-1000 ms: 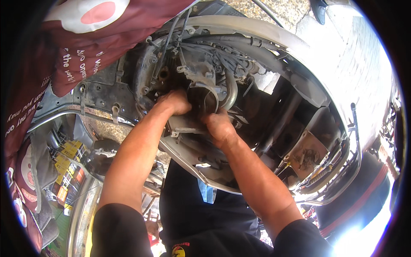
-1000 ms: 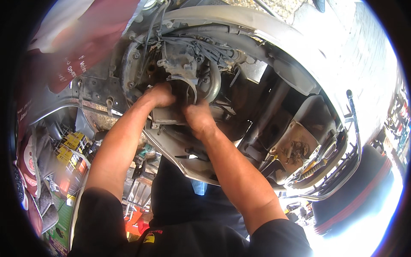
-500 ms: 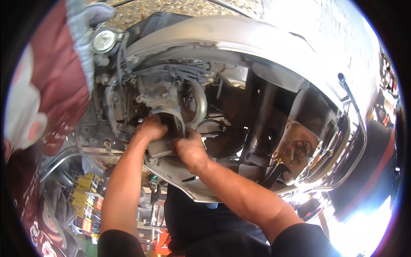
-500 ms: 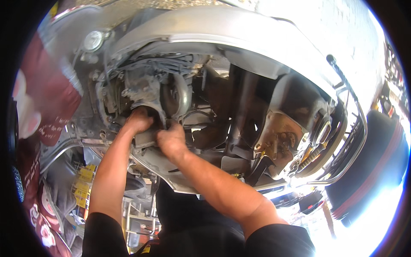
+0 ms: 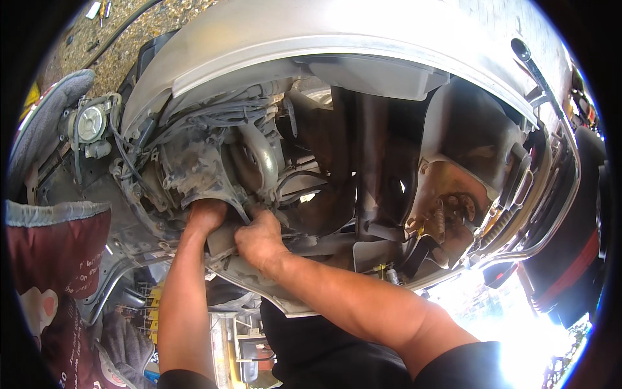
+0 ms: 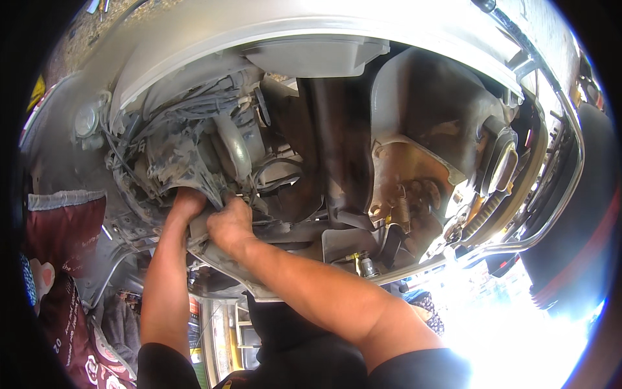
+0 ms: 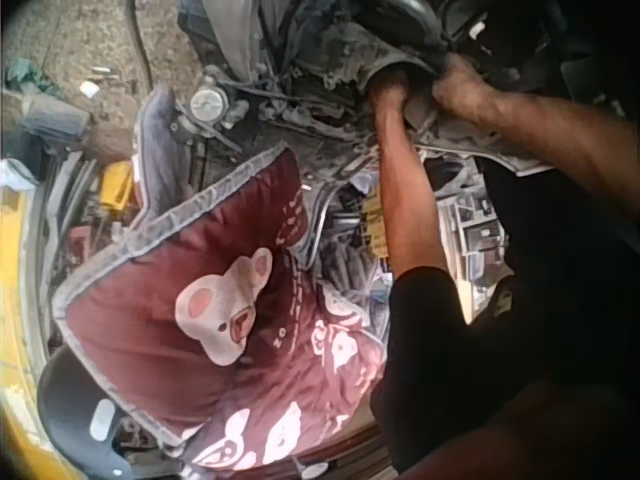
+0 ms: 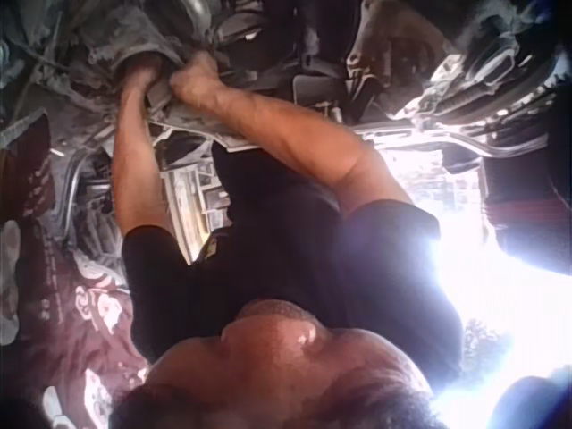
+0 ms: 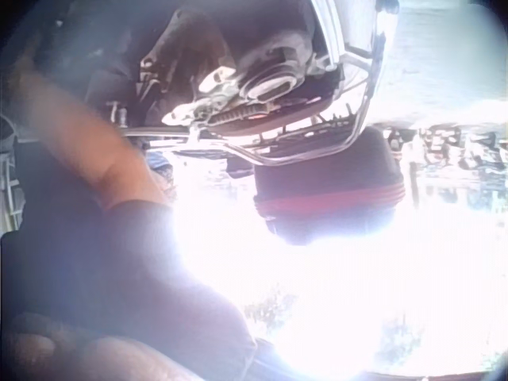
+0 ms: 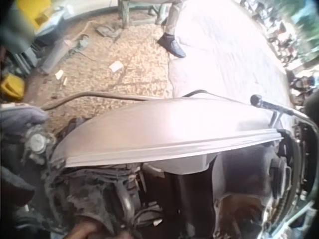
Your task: The person removes a metal plate from the scooter's under-seat area by hand, then uses a cordless impact wrench to remove bolts from the rear wheel and undercarriage. The person handles the scooter frame and various fasteners during the process.
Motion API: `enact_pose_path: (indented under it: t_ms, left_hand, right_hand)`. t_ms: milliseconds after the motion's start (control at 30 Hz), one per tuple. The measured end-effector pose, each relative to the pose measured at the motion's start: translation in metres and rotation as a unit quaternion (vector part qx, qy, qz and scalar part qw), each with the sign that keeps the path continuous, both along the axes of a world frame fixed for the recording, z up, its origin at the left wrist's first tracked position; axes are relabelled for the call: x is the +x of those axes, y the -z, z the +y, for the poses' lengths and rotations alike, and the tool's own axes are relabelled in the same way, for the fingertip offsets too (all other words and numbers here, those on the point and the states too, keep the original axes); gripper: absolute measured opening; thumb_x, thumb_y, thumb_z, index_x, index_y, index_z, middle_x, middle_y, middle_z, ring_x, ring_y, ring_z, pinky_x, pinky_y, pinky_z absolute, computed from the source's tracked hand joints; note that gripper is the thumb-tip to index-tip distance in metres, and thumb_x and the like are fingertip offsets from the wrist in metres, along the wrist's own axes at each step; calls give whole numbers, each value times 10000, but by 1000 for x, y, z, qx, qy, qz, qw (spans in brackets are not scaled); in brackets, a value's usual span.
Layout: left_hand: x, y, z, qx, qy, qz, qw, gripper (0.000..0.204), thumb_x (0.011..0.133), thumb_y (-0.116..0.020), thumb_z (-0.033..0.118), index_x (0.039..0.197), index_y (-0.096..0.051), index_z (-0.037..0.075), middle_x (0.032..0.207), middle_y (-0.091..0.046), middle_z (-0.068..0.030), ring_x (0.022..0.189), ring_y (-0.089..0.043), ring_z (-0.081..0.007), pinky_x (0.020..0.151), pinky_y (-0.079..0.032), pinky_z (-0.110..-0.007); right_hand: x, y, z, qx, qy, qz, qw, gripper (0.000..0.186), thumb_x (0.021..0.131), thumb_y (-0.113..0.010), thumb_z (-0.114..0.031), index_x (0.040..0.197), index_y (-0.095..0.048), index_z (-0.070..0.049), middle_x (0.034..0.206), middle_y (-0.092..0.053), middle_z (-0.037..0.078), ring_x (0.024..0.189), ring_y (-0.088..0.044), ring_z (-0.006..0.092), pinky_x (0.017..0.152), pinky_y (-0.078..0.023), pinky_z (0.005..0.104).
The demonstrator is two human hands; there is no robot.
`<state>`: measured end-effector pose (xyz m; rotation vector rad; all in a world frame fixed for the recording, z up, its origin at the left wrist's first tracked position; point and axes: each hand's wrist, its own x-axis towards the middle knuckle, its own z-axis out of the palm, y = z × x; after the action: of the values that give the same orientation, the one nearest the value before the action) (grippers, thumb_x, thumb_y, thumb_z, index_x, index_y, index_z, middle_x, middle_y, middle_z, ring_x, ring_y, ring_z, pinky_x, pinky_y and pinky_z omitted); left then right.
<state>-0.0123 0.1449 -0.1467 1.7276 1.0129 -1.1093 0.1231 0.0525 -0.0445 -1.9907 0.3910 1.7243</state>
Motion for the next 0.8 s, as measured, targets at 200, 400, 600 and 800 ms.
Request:
enact_pose_path:
  t_ms: [200,400,600,800]
  left_hand:
    - [10,-8,1,24,-26,-27,999,434,891,-443,161,1274,-559,-7,1386,-504,-228,1318,-439,-361,1100,-342,-405]
    - [11,-15,1,17,-50,-32,998,441,919,-467,192,1311,-528,-2,1417,-478,-221,1344,-408,-362,1118,-315,-405]
    - [0,-7,1,7,-49,-23,999,447,925,-489,216,1312,-526,-5,1423,-473,-219,1341,-415,-356,1115,-321,-396]
    - [-4,-5,2,18,-35,-57,998,455,915,-525,206,1313,-519,-14,1407,-491,-212,1332,-427,-346,1113,-324,-391]
  right_hand:
    - [6,3,-3,-3,28,60,998,372,694,-541,-11,1035,-662,74,831,-683,262,843,-687,352,783,-513,386]
    - [6,3,-2,15,-39,16,999,331,687,-557,-46,972,-676,70,898,-660,322,956,-651,437,846,-503,426]
    - [11,5,-4,26,-48,45,998,301,698,-568,-56,949,-673,73,949,-648,330,1001,-617,464,869,-495,436]
    - [22,3,0,35,-64,63,995,273,695,-576,-50,911,-671,87,935,-647,331,1000,-629,449,869,-502,435]
